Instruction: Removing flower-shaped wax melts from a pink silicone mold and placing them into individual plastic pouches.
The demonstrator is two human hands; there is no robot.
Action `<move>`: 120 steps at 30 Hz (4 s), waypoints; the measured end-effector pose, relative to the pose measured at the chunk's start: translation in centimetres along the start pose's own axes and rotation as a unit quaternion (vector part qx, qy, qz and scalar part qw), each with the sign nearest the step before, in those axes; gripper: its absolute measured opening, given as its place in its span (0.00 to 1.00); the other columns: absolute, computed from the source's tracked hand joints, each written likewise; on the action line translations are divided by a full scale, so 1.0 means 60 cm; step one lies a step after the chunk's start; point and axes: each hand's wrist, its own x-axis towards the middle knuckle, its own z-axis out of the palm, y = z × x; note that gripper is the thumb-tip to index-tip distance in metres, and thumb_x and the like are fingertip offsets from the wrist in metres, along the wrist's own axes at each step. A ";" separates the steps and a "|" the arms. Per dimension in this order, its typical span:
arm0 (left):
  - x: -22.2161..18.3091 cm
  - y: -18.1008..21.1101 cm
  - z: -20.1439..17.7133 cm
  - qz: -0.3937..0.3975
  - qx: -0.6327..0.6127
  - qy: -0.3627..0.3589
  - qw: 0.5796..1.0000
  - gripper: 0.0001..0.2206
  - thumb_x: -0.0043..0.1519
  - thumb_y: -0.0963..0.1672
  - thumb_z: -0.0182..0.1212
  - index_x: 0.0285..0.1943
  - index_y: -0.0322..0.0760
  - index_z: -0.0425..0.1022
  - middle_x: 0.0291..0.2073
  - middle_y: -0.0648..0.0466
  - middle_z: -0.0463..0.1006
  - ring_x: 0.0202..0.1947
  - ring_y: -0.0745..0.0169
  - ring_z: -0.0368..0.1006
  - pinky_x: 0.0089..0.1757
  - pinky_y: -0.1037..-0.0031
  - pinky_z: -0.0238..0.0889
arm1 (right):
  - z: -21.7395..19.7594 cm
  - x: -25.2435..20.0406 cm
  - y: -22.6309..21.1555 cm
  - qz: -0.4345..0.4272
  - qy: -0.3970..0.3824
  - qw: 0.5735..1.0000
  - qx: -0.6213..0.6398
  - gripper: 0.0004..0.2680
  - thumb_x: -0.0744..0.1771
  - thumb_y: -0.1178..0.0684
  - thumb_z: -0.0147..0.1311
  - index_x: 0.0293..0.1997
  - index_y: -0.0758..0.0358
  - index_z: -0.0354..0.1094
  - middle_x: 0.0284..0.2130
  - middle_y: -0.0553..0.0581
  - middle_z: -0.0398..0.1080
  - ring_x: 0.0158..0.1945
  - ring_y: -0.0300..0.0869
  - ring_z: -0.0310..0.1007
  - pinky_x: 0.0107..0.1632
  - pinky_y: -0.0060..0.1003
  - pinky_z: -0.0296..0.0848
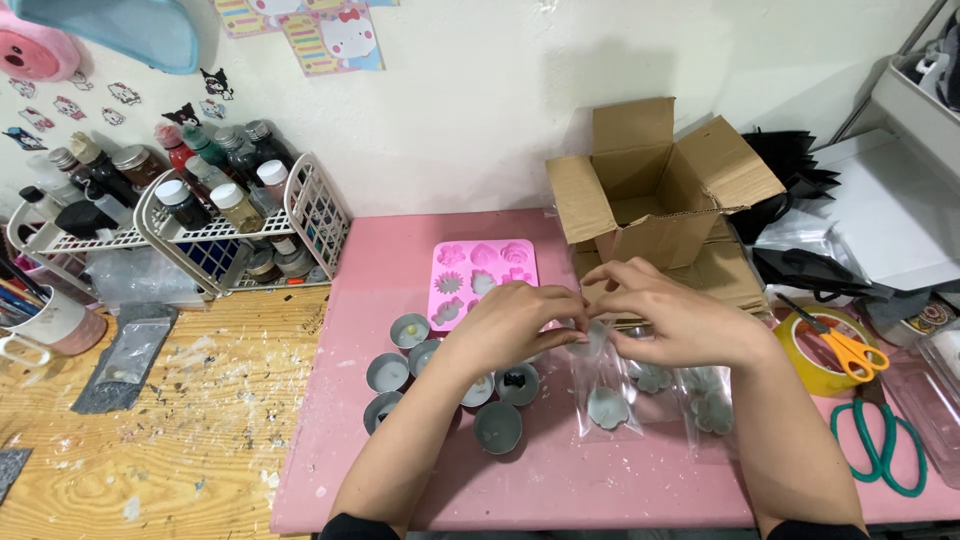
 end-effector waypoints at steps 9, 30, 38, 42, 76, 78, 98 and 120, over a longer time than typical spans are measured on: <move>0.002 0.007 -0.007 -0.008 0.022 0.031 0.999 0.08 0.58 0.47 0.67 0.42 0.43 0.79 0.42 0.59 0.83 0.31 0.51 0.78 0.33 0.62 0.68 | 0.007 0.006 0.017 0.006 -0.003 0.999 0.039 0.16 0.61 0.48 0.64 0.52 0.60 0.73 0.57 0.57 0.68 0.59 0.49 0.71 0.59 0.44 0.70; 0.029 -0.102 0.082 -0.165 -0.423 0.153 0.878 0.14 0.62 0.41 0.69 0.55 0.29 0.77 0.46 0.46 0.85 0.46 0.60 0.82 0.46 0.70 0.78 | 0.003 0.016 0.035 0.101 0.229 0.884 0.395 0.18 0.61 0.59 0.65 0.56 0.57 0.66 0.44 0.51 0.78 0.48 0.35 0.81 0.50 0.33 0.81; 0.030 -0.072 0.058 -0.193 -0.436 0.204 0.855 0.12 0.63 0.42 0.67 0.54 0.34 0.76 0.45 0.50 0.84 0.41 0.68 0.81 0.38 0.79 0.75 | 0.018 0.019 0.055 0.145 0.211 0.896 0.362 0.10 0.65 0.59 0.61 0.50 0.67 0.76 0.40 0.56 0.81 0.42 0.39 0.81 0.46 0.35 0.81; 0.033 -0.071 0.065 -0.184 -0.446 0.212 0.850 0.11 0.63 0.42 0.66 0.53 0.34 0.76 0.45 0.50 0.84 0.40 0.67 0.81 0.38 0.77 0.75 | 0.017 0.025 0.044 0.139 0.229 0.883 0.384 0.10 0.65 0.58 0.60 0.49 0.67 0.76 0.40 0.55 0.80 0.42 0.38 0.81 0.44 0.34 0.82; -0.123 0.085 0.364 -0.125 0.069 -0.005 0.990 0.37 0.61 0.57 0.61 0.74 0.30 0.60 0.75 0.31 0.50 0.77 0.32 0.39 0.66 0.36 0.29 | 0.298 -0.301 0.100 0.358 0.410 0.805 0.237 0.06 0.68 0.57 0.57 0.45 0.69 0.74 0.32 0.51 0.77 0.35 0.33 0.72 0.38 0.29 0.71; -0.121 0.082 0.351 -0.114 0.065 -0.002 0.991 0.37 0.62 0.57 0.59 0.73 0.31 0.60 0.74 0.31 0.49 0.76 0.32 0.39 0.65 0.35 0.25 | 0.299 -0.287 0.090 0.389 0.425 0.790 0.207 0.07 0.68 0.56 0.58 0.47 0.68 0.75 0.32 0.54 0.77 0.34 0.35 0.72 0.37 0.31 0.72; -0.146 0.101 0.345 -0.108 0.057 0.048 0.991 0.33 0.65 0.54 0.58 0.77 0.34 0.59 0.73 0.31 0.53 0.75 0.29 0.43 0.66 0.37 0.30 | 0.303 -0.228 0.024 0.363 0.413 0.830 -0.089 0.14 0.62 0.54 0.61 0.53 0.59 0.73 0.54 0.58 0.72 0.61 0.54 0.65 0.61 0.49 0.62; -0.148 0.086 0.313 -0.156 -0.274 0.192 0.929 0.12 0.64 0.39 0.58 0.57 0.35 0.74 0.59 0.46 0.76 0.70 0.43 0.63 0.65 0.59 0.56 | -0.028 -0.197 0.483 0.425 0.271 0.823 -0.263 0.28 0.59 0.58 0.70 0.66 0.60 0.60 0.52 0.65 0.71 0.59 0.60 0.68 0.57 0.54 0.69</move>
